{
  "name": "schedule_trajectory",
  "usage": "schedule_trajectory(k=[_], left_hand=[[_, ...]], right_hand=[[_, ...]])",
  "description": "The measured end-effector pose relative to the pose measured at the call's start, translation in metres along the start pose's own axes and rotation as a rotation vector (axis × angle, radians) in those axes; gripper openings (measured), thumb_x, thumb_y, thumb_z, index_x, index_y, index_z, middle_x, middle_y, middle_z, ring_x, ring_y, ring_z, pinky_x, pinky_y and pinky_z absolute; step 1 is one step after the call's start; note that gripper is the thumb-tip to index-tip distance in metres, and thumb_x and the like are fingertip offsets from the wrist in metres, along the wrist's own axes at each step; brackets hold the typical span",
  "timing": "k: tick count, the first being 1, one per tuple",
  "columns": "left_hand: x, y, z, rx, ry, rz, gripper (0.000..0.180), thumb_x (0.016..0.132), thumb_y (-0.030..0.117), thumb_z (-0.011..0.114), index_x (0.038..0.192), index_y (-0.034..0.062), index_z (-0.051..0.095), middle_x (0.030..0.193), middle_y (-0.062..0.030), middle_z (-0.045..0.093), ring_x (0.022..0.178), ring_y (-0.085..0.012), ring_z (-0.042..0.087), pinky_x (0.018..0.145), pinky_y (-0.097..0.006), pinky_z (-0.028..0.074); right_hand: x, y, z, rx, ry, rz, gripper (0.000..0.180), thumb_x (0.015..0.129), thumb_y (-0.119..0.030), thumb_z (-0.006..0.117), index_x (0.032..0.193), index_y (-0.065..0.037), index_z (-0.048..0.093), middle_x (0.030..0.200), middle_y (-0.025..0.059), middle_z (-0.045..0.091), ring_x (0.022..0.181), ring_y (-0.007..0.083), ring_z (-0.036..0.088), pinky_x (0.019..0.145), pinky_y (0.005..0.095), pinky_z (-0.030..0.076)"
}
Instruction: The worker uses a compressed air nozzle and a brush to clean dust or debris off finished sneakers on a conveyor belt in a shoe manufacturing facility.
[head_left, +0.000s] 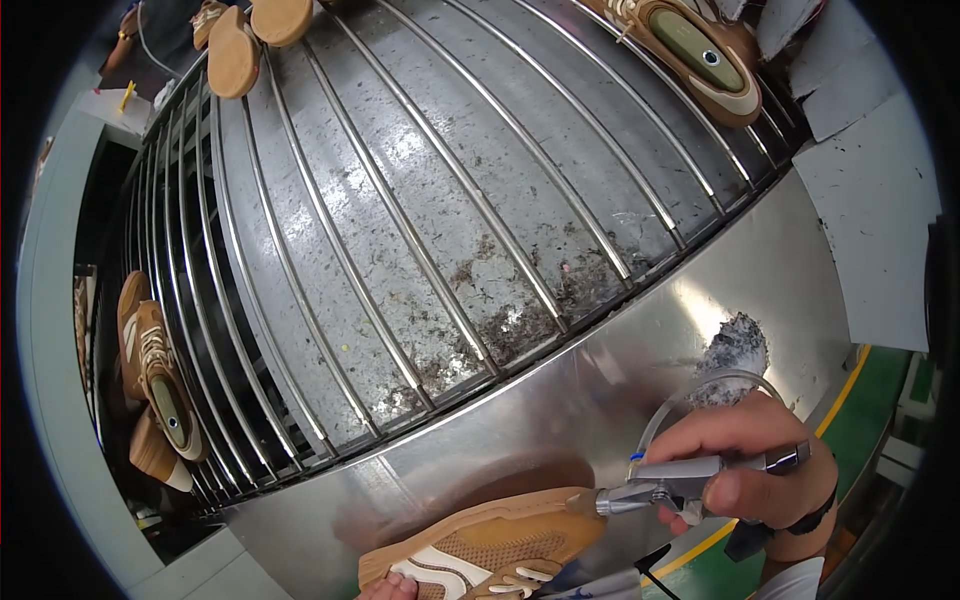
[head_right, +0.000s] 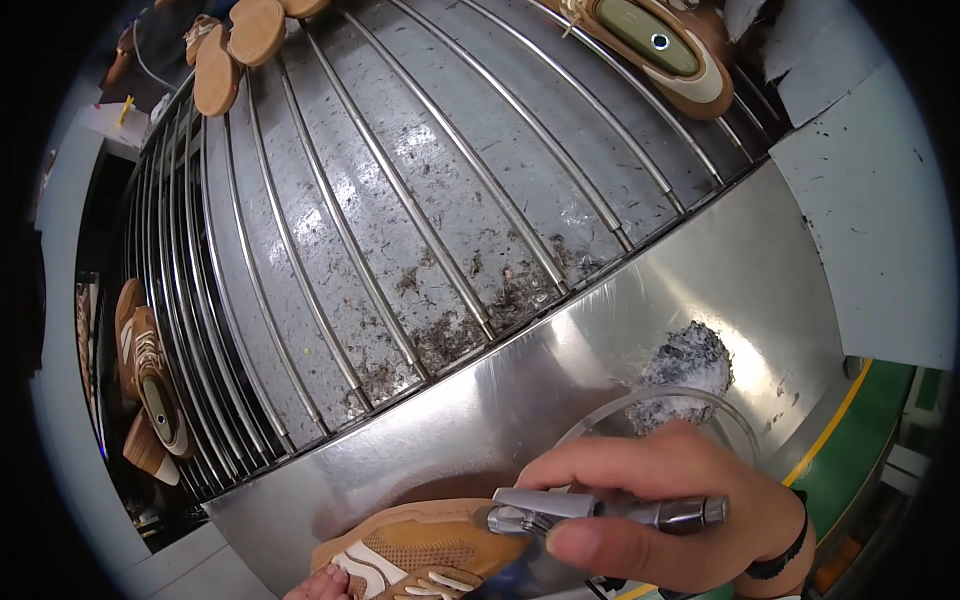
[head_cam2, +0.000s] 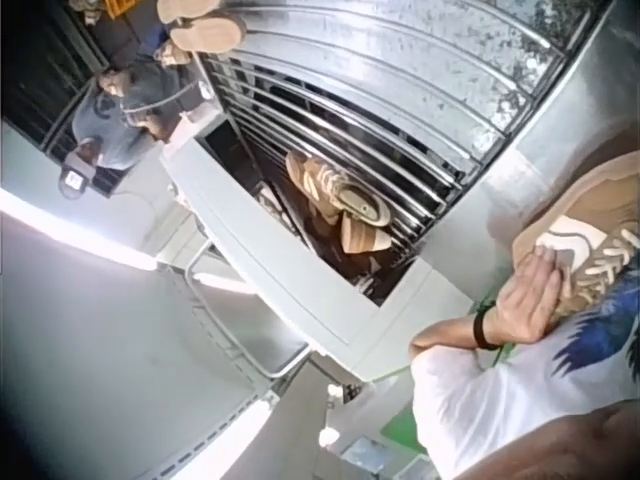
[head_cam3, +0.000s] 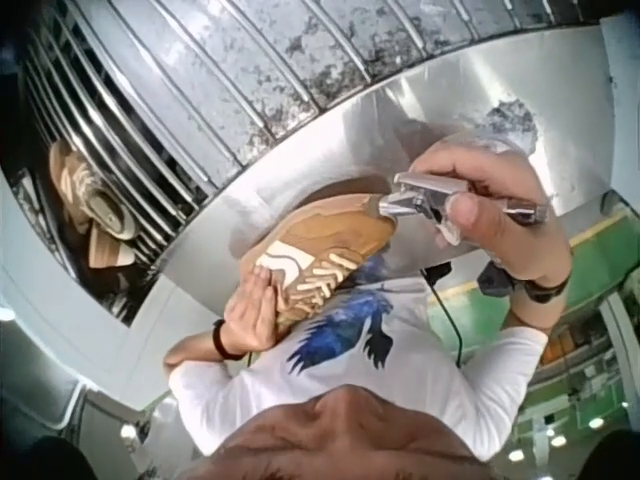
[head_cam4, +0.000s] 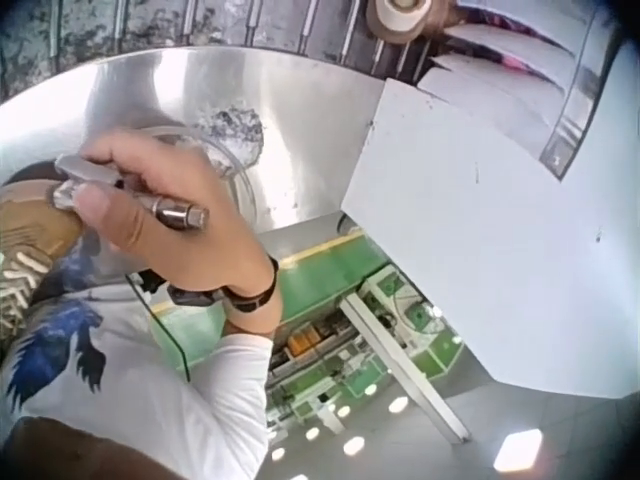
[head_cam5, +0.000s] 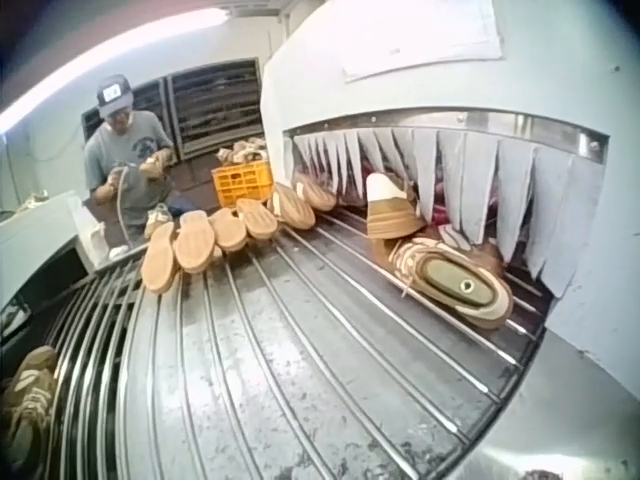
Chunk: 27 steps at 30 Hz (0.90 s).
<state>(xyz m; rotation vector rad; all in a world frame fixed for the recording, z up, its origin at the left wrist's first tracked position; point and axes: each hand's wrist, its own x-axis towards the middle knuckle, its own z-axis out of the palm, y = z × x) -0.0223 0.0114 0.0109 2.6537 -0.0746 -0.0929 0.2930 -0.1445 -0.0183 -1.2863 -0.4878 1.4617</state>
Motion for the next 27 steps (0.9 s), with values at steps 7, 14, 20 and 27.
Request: schedule_trajectory(k=[7,14,20,27], left_hand=[[-0.007,0.006,0.0,0.018,-0.012,0.053,0.042,0.083,0.007,0.053,0.112,-0.0219,0.043,0.101,-0.0406,0.055,0.093,-0.0489,0.06,0.079,-0.051,0.051],[-0.008,0.008,0.002,0.053,-0.119,-0.073,0.062,0.082,0.022,0.059,0.126,-0.0124,0.031,0.119,-0.034,0.047,0.106,-0.044,0.053,0.09,-0.048,0.045],[0.002,0.003,0.001,0.0,-0.015,-0.023,0.054,0.08,0.012,0.056,0.118,-0.0218,0.04,0.108,-0.0397,0.053,0.095,-0.0481,0.059,0.081,-0.046,0.051],[0.01,0.015,-0.004,0.047,-0.033,-0.145,0.059,0.075,0.009,0.059,0.123,-0.0176,0.039,0.111,-0.033,0.055,0.094,-0.0428,0.061,0.078,-0.042,0.051]], right_hand=[[-0.002,-0.02,0.008,-0.07,-0.047,0.095,0.038,0.085,-0.026,0.061,0.107,0.005,0.06,0.075,0.0097,0.065,0.062,0.0139,0.062,0.055,0.0215,0.045],[-0.018,0.003,0.005,-0.026,0.105,-0.003,0.044,0.086,-0.032,0.061,0.105,0.007,0.06,0.074,0.0128,0.066,0.064,0.0169,0.066,0.059,0.0252,0.051],[-0.077,0.069,0.029,-0.03,0.422,-0.184,0.06,0.087,-0.049,0.054,0.097,0.009,0.06,0.07,0.0154,0.065,0.062,0.0235,0.067,0.06,0.0304,0.054],[-0.109,0.138,0.049,0.096,0.464,-0.365,0.068,0.085,-0.057,0.052,0.105,0.007,0.048,0.08,0.0183,0.065,0.073,0.0277,0.067,0.068,0.0384,0.056]])
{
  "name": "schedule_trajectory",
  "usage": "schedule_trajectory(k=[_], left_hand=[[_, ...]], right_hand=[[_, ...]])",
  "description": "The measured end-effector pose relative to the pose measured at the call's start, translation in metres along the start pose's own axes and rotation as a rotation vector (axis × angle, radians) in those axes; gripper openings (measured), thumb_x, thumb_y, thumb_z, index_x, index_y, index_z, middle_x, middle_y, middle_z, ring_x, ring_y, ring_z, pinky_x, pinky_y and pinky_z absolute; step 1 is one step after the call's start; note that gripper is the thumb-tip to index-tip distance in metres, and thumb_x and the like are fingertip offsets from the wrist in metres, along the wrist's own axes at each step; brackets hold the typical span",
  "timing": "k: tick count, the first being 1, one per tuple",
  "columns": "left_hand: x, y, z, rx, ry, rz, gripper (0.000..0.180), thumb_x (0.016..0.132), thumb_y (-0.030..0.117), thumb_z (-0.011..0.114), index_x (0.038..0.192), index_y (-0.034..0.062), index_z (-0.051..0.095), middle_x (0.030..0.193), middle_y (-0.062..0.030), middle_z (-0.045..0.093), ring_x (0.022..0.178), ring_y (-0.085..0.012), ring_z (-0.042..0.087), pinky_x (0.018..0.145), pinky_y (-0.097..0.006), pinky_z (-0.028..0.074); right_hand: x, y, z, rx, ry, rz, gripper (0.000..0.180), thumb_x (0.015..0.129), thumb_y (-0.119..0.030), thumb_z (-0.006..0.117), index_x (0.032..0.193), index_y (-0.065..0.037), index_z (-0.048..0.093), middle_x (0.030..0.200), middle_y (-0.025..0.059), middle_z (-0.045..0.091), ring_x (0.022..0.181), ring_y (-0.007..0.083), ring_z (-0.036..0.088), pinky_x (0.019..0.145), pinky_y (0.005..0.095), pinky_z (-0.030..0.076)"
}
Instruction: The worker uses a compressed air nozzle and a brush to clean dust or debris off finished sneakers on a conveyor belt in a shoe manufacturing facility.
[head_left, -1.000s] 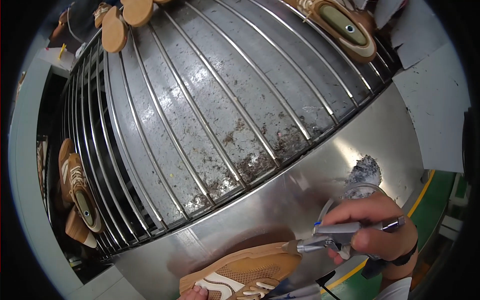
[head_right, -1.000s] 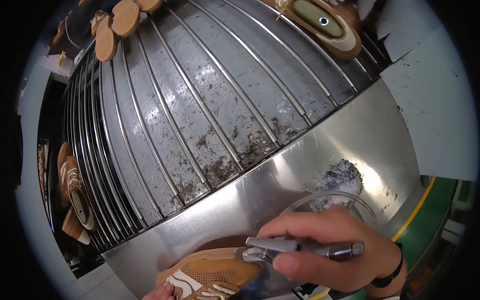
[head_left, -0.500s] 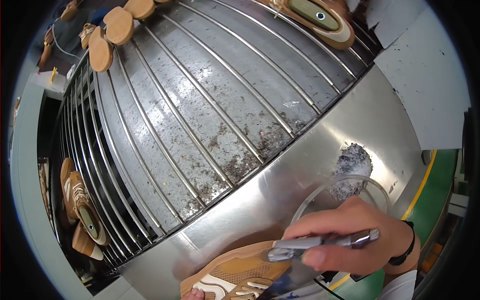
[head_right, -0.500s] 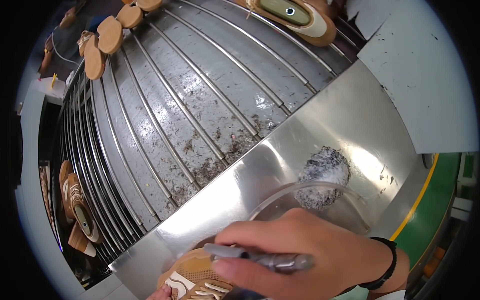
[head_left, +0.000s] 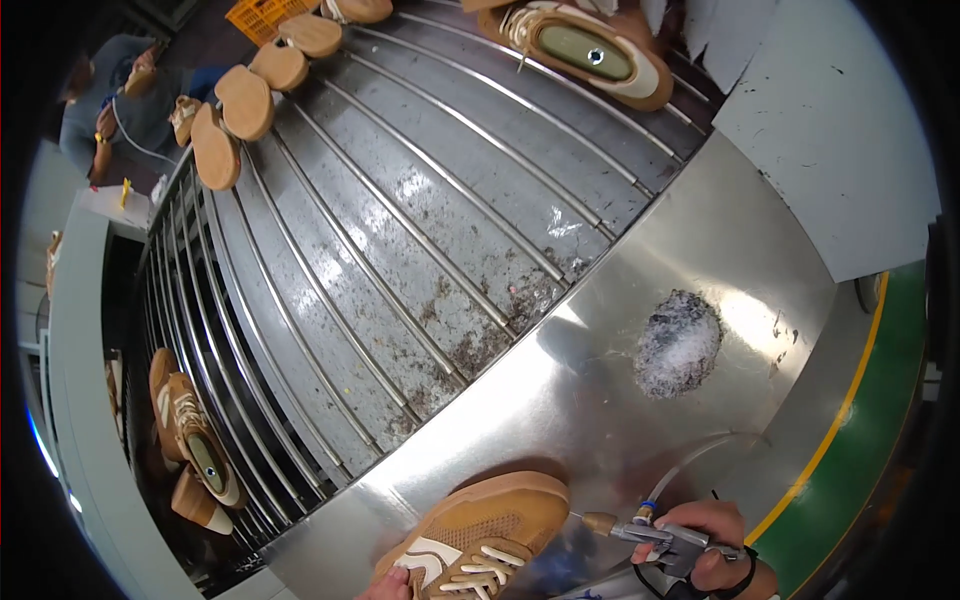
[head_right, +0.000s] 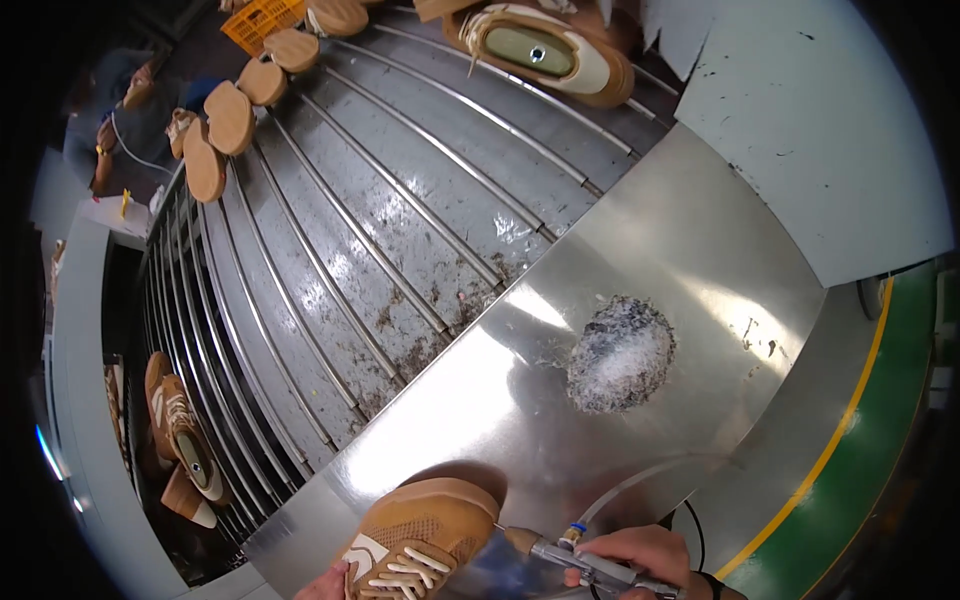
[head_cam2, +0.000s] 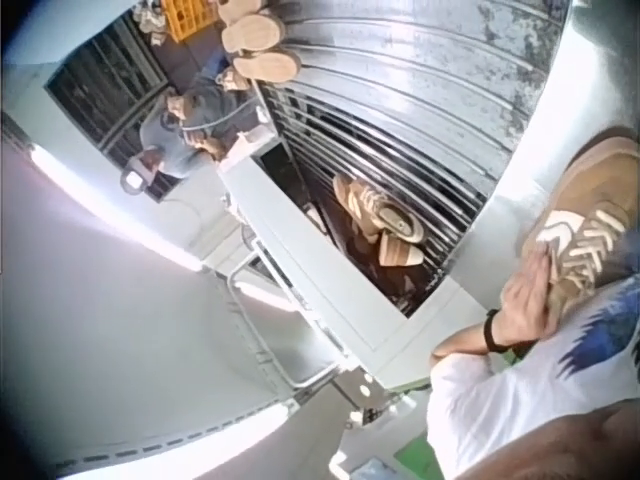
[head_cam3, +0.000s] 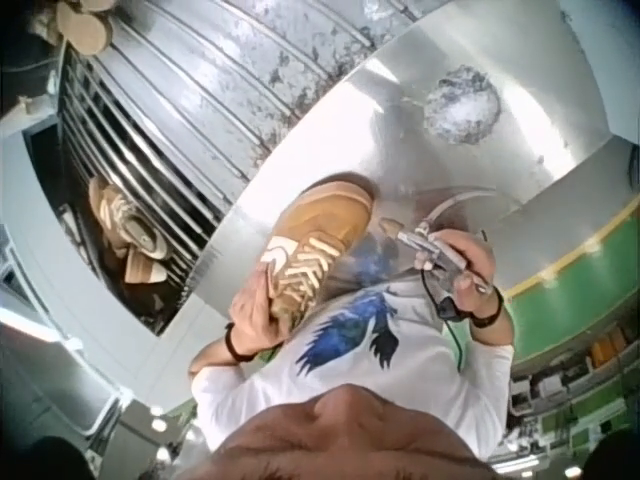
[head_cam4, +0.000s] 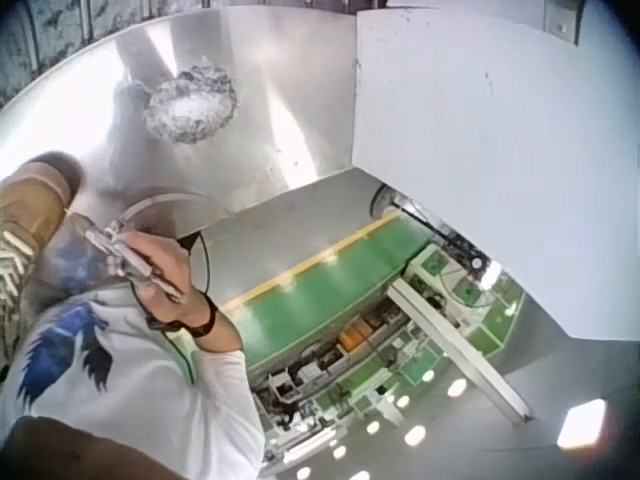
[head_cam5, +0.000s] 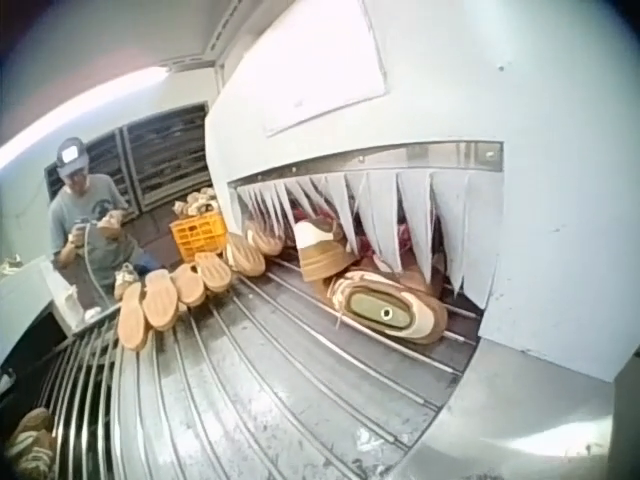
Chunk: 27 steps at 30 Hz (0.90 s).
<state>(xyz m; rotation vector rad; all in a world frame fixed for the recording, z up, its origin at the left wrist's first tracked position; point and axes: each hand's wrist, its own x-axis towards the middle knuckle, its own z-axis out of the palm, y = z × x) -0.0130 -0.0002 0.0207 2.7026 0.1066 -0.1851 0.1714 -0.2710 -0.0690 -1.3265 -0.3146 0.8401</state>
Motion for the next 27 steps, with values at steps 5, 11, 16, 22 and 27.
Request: schedule_trajectory(k=[5,11,16,22,27], left_hand=[[0.008,-0.002,-0.008,-0.392,-0.064,-0.333,0.06,0.076,0.013,0.063,0.126,-0.0111,0.041,0.107,-0.0257,0.059,0.091,-0.0376,0.062,0.077,-0.039,0.051],[0.098,-0.01,-0.02,-1.324,0.312,-0.661,0.054,0.076,0.018,0.065,0.12,-0.008,0.048,0.112,-0.0141,0.061,0.097,-0.0232,0.063,0.087,-0.033,0.05],[0.269,-0.051,-0.031,-1.631,0.358,-0.349,0.036,0.09,0.019,0.049,0.119,-0.0023,0.047,0.112,-0.014,0.06,0.093,-0.0245,0.061,0.089,-0.035,0.048],[0.253,0.002,-0.035,-0.986,-0.017,-0.102,0.041,0.09,0.015,0.053,0.125,-0.003,0.044,0.115,-0.0163,0.06,0.104,-0.0248,0.06,0.091,-0.036,0.046],[0.131,-0.055,-0.009,-0.255,0.107,-0.111,0.039,0.079,0.016,0.067,0.112,-0.0019,0.058,0.108,-0.0178,0.063,0.097,-0.0282,0.062,0.083,-0.033,0.049]], right_hand=[[0.003,0.01,-0.005,0.238,0.192,-0.126,0.071,0.081,-0.059,0.057,0.117,-0.001,0.038,0.091,0.0174,0.061,0.077,0.0261,0.064,0.07,0.037,0.052],[0.036,0.033,-0.016,0.437,0.247,-0.365,0.079,0.074,-0.042,0.072,0.126,-0.004,0.027,0.1,0.0102,0.053,0.091,0.0223,0.058,0.085,0.0395,0.045],[0.033,0.033,-0.01,0.368,0.297,-0.387,0.08,0.07,-0.041,0.075,0.126,-0.007,0.029,0.097,0.0099,0.052,0.085,0.0219,0.058,0.077,0.0357,0.046],[0.042,0.013,-0.015,0.128,0.492,-0.283,0.068,0.073,-0.023,0.074,0.124,-0.003,0.032,0.089,0.0052,0.052,0.075,0.0124,0.049,0.073,0.0269,0.041],[0.091,-0.018,-0.032,-0.802,0.661,-0.407,0.073,0.067,-0.026,0.077,0.124,-0.001,0.04,0.109,0.0191,0.053,0.095,0.0341,0.054,0.082,0.0378,0.044]])
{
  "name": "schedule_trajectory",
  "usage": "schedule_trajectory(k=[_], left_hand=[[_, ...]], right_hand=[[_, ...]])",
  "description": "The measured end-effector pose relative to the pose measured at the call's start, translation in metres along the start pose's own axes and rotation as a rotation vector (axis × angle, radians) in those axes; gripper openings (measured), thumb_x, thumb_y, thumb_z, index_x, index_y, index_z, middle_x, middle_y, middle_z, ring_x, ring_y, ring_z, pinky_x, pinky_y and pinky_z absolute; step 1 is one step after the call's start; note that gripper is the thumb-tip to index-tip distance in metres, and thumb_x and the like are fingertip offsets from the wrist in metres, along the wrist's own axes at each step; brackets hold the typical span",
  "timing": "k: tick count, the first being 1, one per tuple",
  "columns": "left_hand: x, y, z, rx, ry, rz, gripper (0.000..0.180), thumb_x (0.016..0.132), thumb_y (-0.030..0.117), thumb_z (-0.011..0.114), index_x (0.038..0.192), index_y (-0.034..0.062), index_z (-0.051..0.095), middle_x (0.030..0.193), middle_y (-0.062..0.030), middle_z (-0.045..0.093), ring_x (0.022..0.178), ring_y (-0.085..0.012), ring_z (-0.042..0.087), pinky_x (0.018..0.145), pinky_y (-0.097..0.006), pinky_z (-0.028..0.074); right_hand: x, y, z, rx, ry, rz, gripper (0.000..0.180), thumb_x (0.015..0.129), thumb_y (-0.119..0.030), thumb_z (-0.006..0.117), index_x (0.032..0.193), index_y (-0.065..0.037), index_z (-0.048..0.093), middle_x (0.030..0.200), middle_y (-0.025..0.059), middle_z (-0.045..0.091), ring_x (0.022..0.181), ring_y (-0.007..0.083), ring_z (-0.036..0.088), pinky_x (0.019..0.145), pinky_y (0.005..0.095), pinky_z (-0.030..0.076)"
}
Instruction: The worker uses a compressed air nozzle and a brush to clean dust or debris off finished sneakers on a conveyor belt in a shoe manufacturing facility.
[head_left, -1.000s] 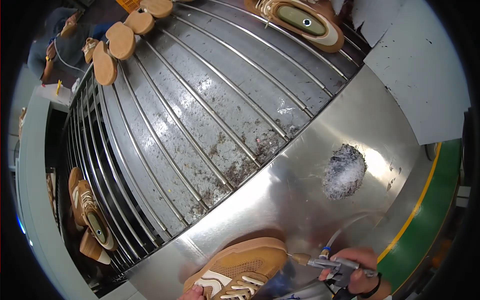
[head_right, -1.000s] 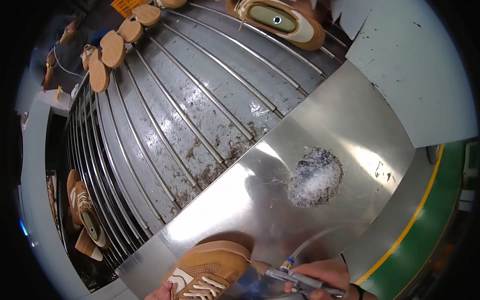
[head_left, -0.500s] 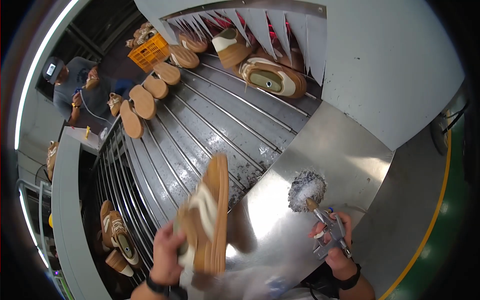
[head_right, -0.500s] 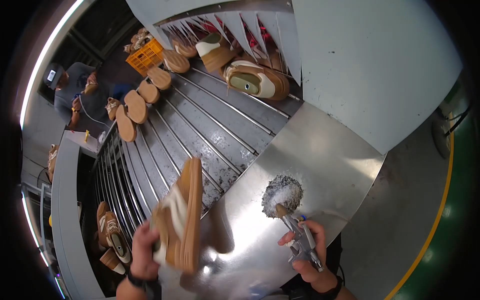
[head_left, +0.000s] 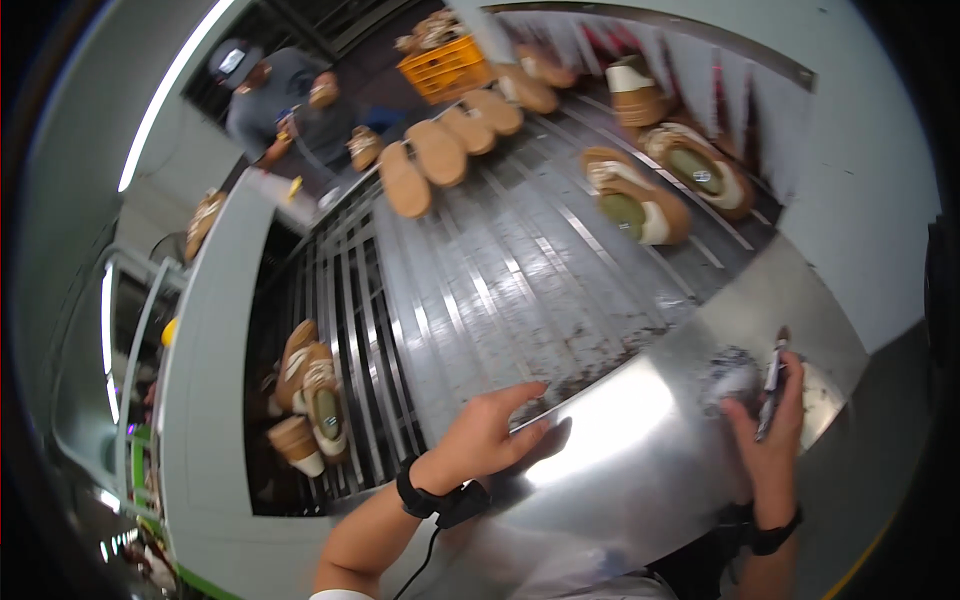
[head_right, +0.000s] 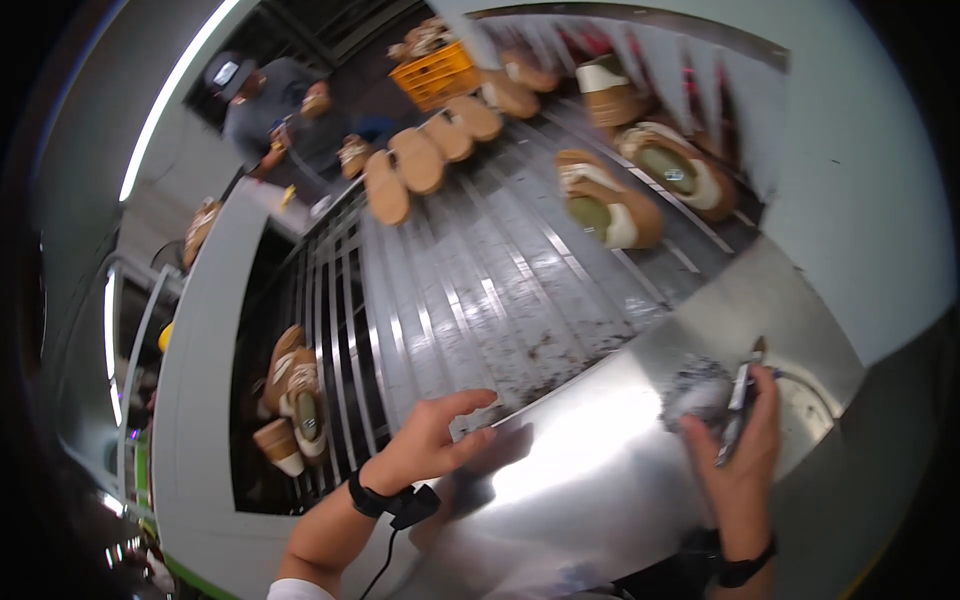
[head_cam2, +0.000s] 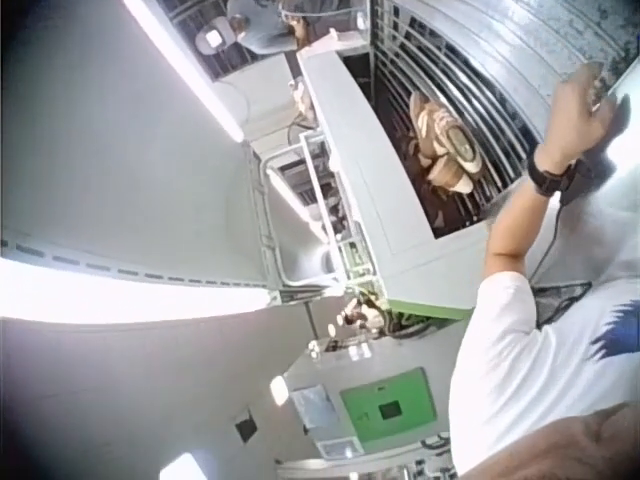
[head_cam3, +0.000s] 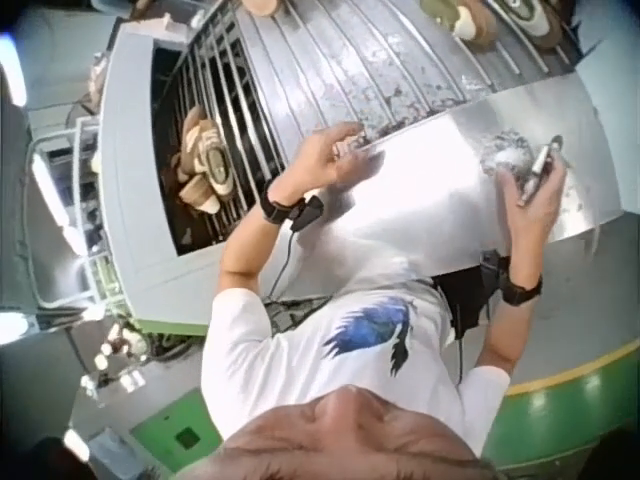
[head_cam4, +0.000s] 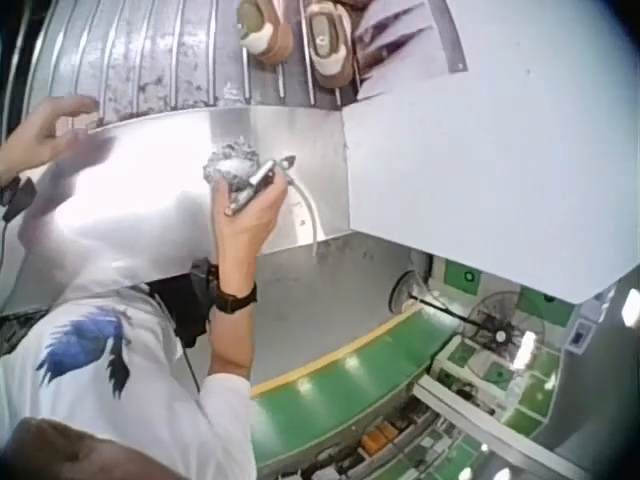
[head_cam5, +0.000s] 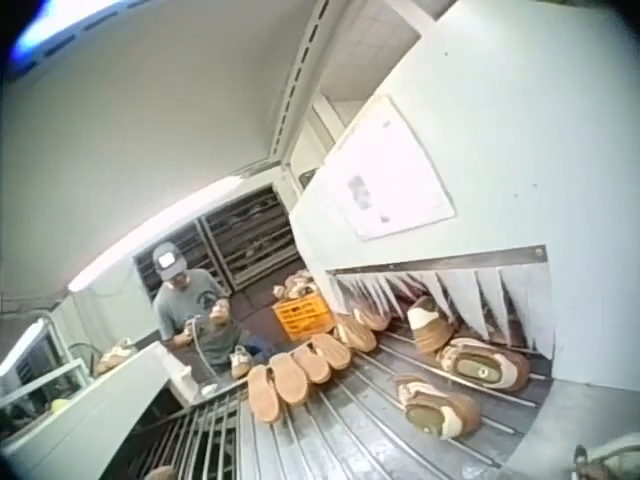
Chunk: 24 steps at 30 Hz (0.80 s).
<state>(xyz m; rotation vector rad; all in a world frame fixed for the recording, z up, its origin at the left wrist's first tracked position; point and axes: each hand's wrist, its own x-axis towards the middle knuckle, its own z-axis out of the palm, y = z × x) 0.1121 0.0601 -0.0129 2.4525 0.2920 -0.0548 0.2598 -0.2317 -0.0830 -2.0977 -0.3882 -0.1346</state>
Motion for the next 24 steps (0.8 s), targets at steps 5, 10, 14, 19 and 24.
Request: schedule_trajectory(k=[5,10,14,19,24], left_hand=[[-0.118,-0.099,-0.03,0.138,0.544,-0.377,0.039,0.076,0.012,0.065,0.111,-0.0044,0.058,0.104,-0.02,0.063,0.095,-0.0299,0.063,0.083,-0.034,0.048],[-0.227,-0.181,-0.067,0.403,1.222,-0.489,0.046,0.077,0.007,0.063,0.119,-0.0046,0.048,0.12,-0.0193,0.053,0.11,-0.03,0.053,0.095,-0.035,0.039],[-0.27,-0.233,-0.095,-0.128,1.599,-0.756,0.069,0.082,0.03,0.066,0.131,-0.0057,0.033,0.129,-0.0174,0.043,0.12,-0.0241,0.041,0.099,-0.035,0.034],[-0.262,-0.237,-0.142,-0.8,1.498,-0.658,0.066,0.08,0.04,0.068,0.118,-0.0098,0.048,0.115,-0.0165,0.055,0.101,-0.0233,0.056,0.086,-0.034,0.045],[-0.259,-0.241,-0.141,-0.94,1.432,-0.75,0.062,0.075,0.049,0.064,0.117,0.0038,0.054,0.115,-0.0131,0.056,0.103,-0.0269,0.055,0.089,-0.045,0.043]], right_hand=[[0.02,0.018,0.004,-0.182,-0.203,-0.025,0.082,0.055,-0.023,0.083,0.123,-0.002,0.042,0.114,0.0209,0.053,0.105,0.0392,0.052,0.089,0.04,0.042],[0.015,0.043,-0.007,-0.133,-0.205,-0.084,0.07,0.069,-0.018,0.076,0.127,0.001,0.041,0.117,0.0173,0.052,0.109,0.0299,0.051,0.094,0.0346,0.038],[0.009,0.063,-0.01,-0.029,-0.16,-0.075,0.051,0.087,-0.01,0.059,0.132,0.0,0.037,0.123,0.0128,0.047,0.107,0.0219,0.048,0.093,0.0305,0.037],[-0.021,0.063,-0.011,0.03,0.011,-0.081,0.049,0.09,-0.012,0.054,0.133,0.001,0.035,0.112,0.01,0.048,0.088,0.0167,0.047,0.083,0.0283,0.04],[-0.058,0.044,0.003,0.426,0.128,0.081,0.047,0.091,-0.01,0.049,0.134,0.0,0.034,0.102,0.0061,0.05,0.085,0.0132,0.046,0.077,0.0249,0.039]])
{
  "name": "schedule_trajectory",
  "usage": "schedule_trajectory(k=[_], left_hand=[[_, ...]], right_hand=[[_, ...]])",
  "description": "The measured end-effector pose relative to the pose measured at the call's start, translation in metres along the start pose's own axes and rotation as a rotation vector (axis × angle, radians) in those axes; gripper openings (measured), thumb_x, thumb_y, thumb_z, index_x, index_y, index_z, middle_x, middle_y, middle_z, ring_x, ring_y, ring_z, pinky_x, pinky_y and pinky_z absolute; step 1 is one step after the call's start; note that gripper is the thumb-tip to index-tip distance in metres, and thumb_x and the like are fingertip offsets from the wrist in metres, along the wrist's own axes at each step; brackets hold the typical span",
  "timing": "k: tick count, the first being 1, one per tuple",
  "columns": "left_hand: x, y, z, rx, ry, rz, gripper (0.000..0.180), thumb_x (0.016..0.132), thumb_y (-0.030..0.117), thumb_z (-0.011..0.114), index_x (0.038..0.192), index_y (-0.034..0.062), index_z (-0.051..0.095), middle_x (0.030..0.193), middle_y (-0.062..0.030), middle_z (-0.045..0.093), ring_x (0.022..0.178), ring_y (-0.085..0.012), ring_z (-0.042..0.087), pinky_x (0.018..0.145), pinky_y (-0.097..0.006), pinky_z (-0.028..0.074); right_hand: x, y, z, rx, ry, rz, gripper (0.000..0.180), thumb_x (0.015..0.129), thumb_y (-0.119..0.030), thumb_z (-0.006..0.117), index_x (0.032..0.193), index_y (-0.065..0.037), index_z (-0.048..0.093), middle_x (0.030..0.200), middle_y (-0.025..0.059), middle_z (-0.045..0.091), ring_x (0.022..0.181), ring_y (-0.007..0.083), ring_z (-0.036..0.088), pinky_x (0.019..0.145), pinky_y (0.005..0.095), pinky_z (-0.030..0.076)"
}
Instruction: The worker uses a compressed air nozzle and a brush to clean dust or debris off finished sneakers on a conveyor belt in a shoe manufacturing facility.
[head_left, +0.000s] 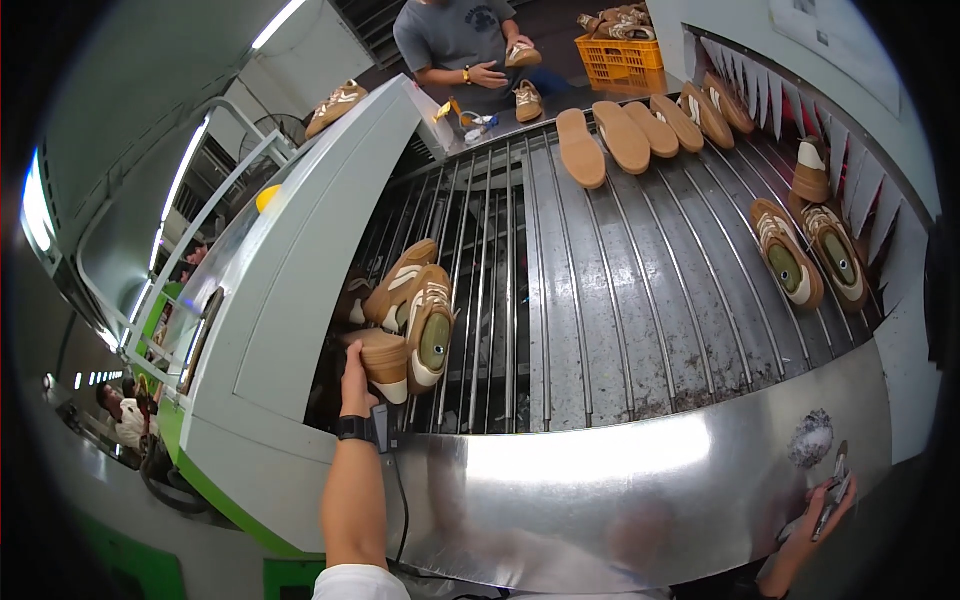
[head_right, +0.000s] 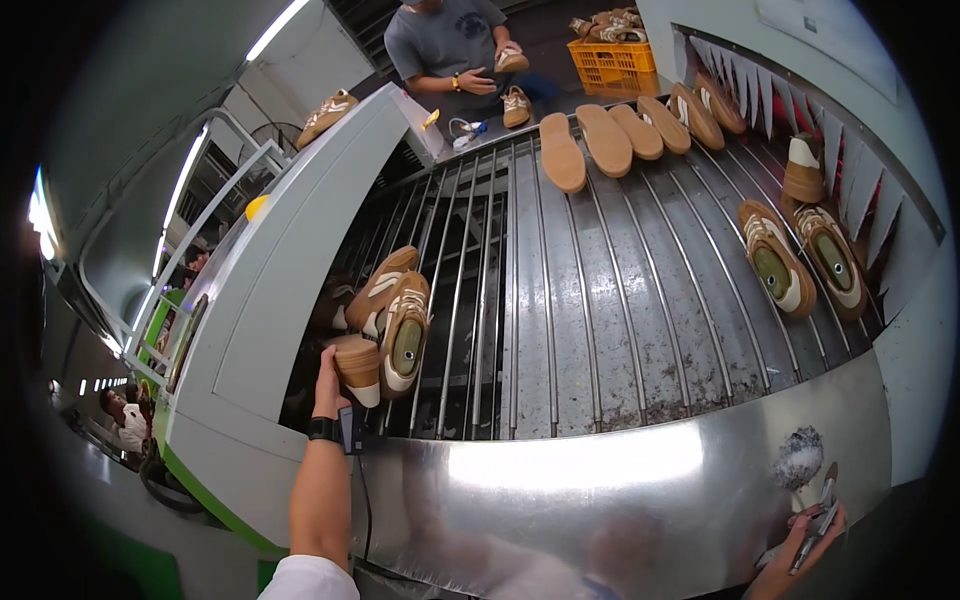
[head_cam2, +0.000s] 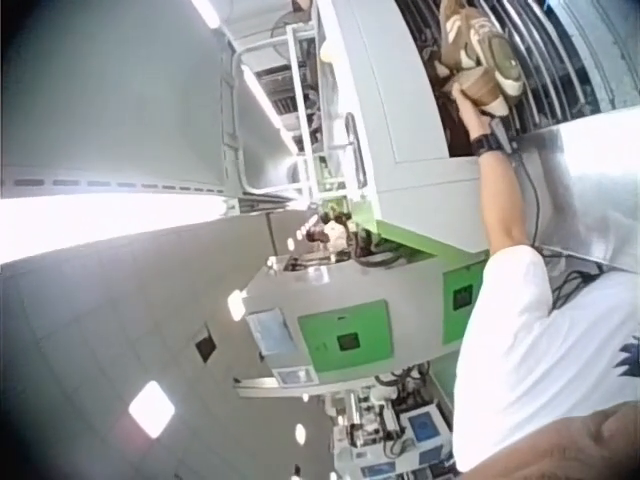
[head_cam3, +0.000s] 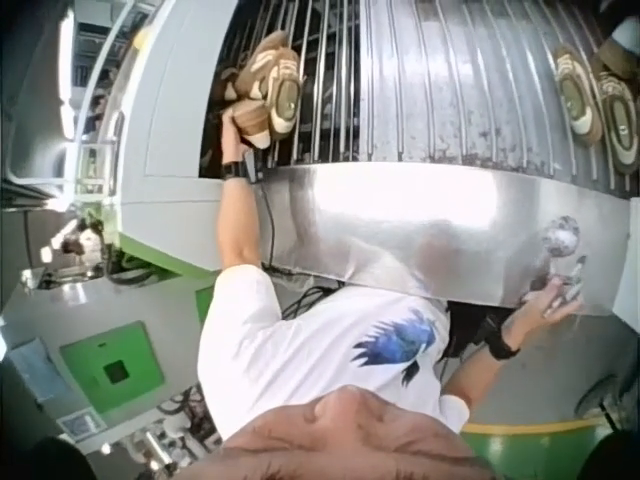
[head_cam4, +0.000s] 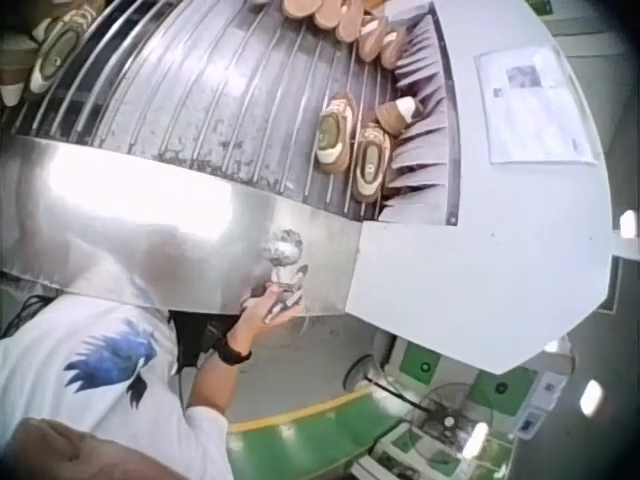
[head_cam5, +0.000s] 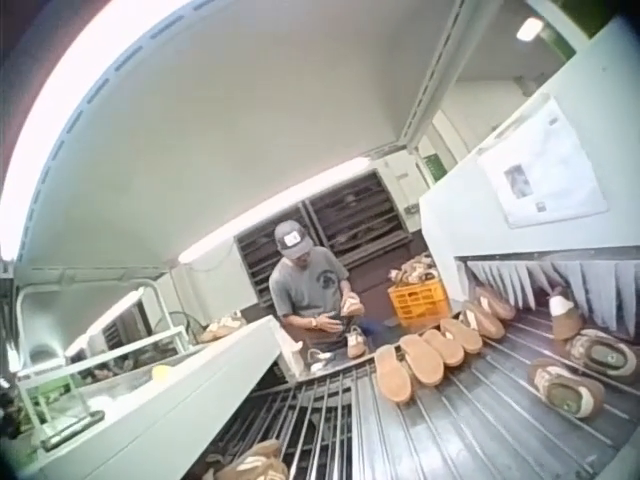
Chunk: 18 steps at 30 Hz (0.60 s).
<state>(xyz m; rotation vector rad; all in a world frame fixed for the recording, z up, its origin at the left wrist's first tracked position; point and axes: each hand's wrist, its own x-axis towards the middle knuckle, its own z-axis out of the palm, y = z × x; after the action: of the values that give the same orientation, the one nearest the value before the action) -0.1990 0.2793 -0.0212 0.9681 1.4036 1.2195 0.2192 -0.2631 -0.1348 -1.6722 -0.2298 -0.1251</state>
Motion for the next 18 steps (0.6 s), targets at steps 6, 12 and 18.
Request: schedule_trajectory(k=[6,12,18], left_hand=[[0.001,-0.004,-0.039,-0.178,-0.15,-0.272,0.05,0.074,0.038,0.058,0.112,0.0051,0.053,0.112,-0.013,0.057,0.103,-0.0319,0.055,0.09,-0.051,0.042],[-0.022,-0.013,0.005,0.849,0.329,0.584,0.085,0.061,0.031,0.077,0.128,-0.0069,0.04,0.127,-0.0264,0.047,0.119,-0.0352,0.046,0.1,-0.037,0.037],[-0.042,-0.011,0.002,0.853,0.496,0.606,0.083,0.057,0.028,0.08,0.124,-0.0087,0.046,0.12,-0.0238,0.053,0.111,-0.0312,0.052,0.094,-0.035,0.042]], right_hand=[[-0.013,-0.019,0.018,0.261,0.037,0.099,0.052,0.086,-0.011,0.048,0.134,0.003,0.033,0.09,0.0031,0.05,0.072,0.0091,0.046,0.065,0.0228,0.037],[-0.013,-0.005,0.009,0.286,0.016,0.137,0.059,0.085,-0.017,0.051,0.136,0.001,0.03,0.096,0.0076,0.05,0.074,0.0133,0.046,0.071,0.0275,0.04],[-0.014,-0.015,0.012,0.364,0.037,0.171,0.059,0.084,-0.017,0.051,0.136,0.0,0.029,0.096,0.0077,0.049,0.073,0.0136,0.046,0.07,0.0276,0.041]])
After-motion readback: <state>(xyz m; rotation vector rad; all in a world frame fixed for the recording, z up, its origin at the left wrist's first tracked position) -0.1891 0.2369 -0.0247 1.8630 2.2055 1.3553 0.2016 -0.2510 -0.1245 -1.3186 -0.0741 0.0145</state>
